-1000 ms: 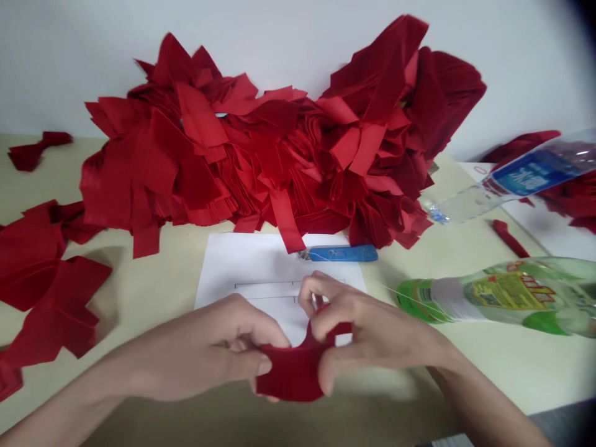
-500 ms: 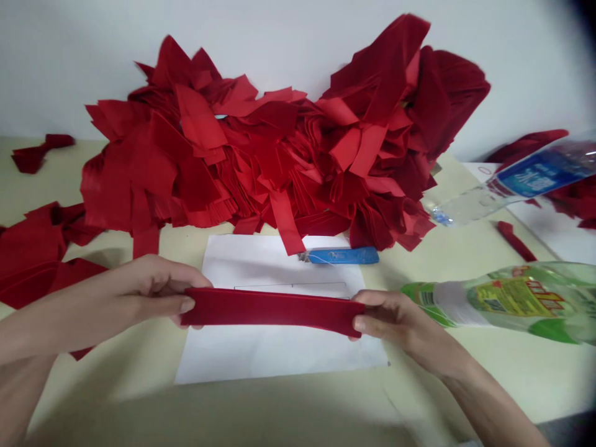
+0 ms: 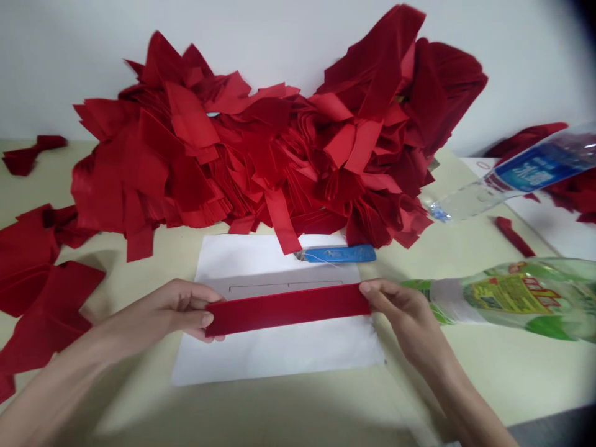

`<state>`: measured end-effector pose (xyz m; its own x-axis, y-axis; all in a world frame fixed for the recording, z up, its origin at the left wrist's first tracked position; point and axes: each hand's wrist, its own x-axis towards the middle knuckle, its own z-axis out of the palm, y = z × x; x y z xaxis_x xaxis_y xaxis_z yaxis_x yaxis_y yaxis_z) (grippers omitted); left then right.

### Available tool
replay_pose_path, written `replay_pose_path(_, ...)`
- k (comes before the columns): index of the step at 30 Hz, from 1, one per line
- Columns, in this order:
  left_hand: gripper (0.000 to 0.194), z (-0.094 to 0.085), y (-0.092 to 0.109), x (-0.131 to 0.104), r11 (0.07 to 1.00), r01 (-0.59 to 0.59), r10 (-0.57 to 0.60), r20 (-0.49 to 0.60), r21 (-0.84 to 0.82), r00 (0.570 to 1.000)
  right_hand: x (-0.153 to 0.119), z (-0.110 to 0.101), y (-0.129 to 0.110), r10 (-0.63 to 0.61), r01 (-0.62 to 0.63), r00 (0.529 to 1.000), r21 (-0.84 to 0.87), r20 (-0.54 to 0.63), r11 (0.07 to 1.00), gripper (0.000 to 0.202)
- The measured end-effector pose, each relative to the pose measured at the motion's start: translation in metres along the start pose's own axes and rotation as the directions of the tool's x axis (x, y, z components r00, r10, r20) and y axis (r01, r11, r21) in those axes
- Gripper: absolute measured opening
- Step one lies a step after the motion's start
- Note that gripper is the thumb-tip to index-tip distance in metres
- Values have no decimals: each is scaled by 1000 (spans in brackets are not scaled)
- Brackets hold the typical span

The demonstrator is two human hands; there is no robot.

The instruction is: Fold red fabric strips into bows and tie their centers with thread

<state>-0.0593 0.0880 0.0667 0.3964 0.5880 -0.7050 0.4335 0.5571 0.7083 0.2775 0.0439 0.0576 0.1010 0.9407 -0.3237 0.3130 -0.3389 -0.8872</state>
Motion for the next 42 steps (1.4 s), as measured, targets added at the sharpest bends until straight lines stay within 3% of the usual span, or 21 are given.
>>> replay_pose_path(3, 28, 1, -7, 2, 992, 77, -87, -99, -97, 991, -4, 11, 5, -122, 79, 980, -257, -157, 963, 34)
replay_pose_path(6, 27, 2, -7, 6, 986, 92, -110, -123, -140, 986, -6, 18, 12, -230, 118, 954, -458, -195, 881, 31)
replay_pose_path(12, 21, 9, 2, 11, 994, 60, -58, 26, -89, 998, -8, 20, 23, -259, 117, 951, -575, -171, 810, 27)
replay_pose_path(22, 27, 5, 1, 9, 990, 84, -83, 13, -112, 996, -11, 20, 25, -255, 135, 954, -536, -156, 833, 28)
replay_pose_path(29, 18, -21, 5, -15, 995, 81, -85, -93, -55, 992, -27, 36, 9, -74, 79, 997, -163, 34, 983, 31)
replay_pose_path(33, 18, -24, 12, -25, 997, 71, -69, -104, 18, 992, -23, 43, 4, -49, 54, 998, -118, 45, 992, 32)
replay_pose_path(36, 19, -26, 12, -29, 998, 48, -43, -108, 37, 993, -16, 40, 4, -88, 108, 992, -247, 91, 963, 30)
replay_pose_path(39, 15, -21, 12, -33, 996, -7, 16, -99, 88, 995, -18, 39, -1, -224, 226, 973, -396, 52, 890, 28)
replay_pose_path(42, 13, 4, 19, -36, 997, -32, 38, -73, 76, 997, -32, 53, -15, -328, 370, 927, -282, 183, 885, 24)
